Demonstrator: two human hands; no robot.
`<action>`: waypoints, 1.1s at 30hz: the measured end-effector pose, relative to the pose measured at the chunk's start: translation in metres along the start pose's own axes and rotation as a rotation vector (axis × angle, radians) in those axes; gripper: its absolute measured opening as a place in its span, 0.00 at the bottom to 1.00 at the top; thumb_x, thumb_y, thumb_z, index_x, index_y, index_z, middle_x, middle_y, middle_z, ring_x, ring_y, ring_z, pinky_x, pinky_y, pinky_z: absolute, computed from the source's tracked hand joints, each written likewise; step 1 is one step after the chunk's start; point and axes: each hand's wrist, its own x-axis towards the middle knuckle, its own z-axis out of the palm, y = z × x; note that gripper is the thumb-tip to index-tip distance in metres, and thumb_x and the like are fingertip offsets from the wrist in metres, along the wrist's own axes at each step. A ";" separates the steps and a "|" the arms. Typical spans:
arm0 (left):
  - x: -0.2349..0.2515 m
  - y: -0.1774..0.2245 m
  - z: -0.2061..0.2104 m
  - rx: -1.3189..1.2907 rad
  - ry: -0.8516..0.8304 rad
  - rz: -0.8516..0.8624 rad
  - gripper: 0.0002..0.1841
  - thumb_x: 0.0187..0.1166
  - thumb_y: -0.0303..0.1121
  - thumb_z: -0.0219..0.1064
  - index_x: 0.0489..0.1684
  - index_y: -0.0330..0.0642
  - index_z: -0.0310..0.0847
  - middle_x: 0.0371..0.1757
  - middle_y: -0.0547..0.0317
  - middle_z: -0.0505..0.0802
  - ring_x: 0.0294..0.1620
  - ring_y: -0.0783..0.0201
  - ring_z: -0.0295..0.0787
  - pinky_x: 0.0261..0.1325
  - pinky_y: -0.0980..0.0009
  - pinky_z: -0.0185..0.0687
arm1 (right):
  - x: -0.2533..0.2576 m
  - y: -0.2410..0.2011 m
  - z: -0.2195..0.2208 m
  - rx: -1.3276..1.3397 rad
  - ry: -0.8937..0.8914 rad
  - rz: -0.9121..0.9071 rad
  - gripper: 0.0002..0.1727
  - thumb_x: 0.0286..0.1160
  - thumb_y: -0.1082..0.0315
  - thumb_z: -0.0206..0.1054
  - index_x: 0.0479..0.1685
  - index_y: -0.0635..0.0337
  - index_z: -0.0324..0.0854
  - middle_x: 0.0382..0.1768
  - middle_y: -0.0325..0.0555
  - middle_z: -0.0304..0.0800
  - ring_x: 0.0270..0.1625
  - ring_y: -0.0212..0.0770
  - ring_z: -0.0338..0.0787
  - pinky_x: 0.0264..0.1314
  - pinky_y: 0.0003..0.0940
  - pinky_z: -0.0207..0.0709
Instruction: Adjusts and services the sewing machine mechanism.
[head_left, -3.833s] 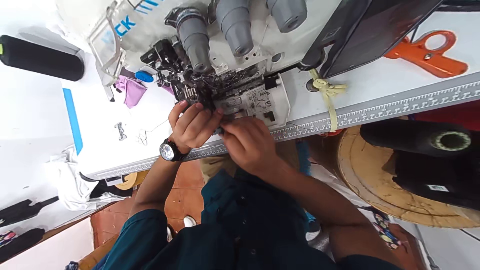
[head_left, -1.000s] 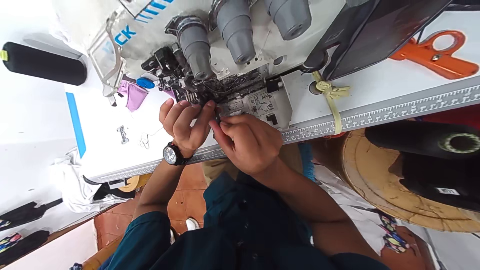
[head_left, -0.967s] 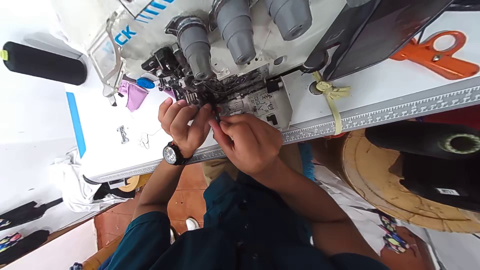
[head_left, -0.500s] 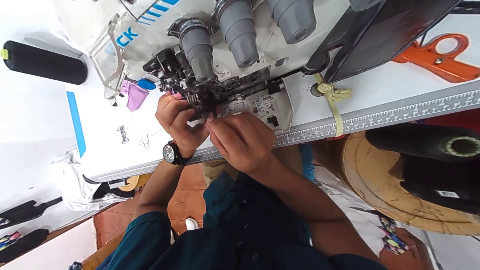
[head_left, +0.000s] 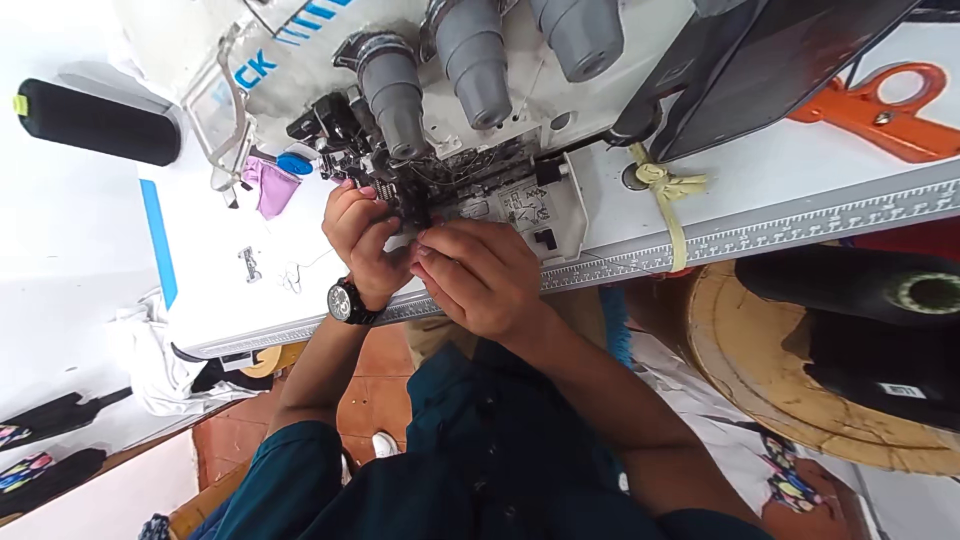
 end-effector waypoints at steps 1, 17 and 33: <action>0.000 0.000 0.000 -0.004 -0.003 0.000 0.13 0.80 0.44 0.70 0.52 0.52 0.73 0.63 0.62 0.80 0.78 0.63 0.73 0.88 0.54 0.60 | 0.000 0.002 0.000 0.013 -0.001 -0.018 0.07 0.80 0.66 0.71 0.44 0.58 0.94 0.48 0.48 0.98 0.57 0.44 0.94 0.59 0.37 0.83; 0.000 0.000 0.003 -0.010 0.004 0.029 0.15 0.79 0.42 0.71 0.54 0.51 0.71 0.64 0.60 0.78 0.78 0.61 0.72 0.87 0.55 0.63 | -0.004 0.004 -0.005 0.001 -0.057 -0.057 0.05 0.80 0.69 0.70 0.44 0.59 0.91 0.47 0.48 0.98 0.54 0.44 0.95 0.58 0.35 0.86; 0.000 0.000 0.004 -0.013 0.000 0.028 0.18 0.76 0.42 0.74 0.56 0.51 0.71 0.68 0.60 0.76 0.80 0.61 0.69 0.85 0.60 0.64 | -0.009 0.009 -0.006 -0.003 -0.059 -0.095 0.05 0.80 0.71 0.70 0.44 0.62 0.90 0.49 0.51 0.98 0.54 0.45 0.96 0.56 0.33 0.87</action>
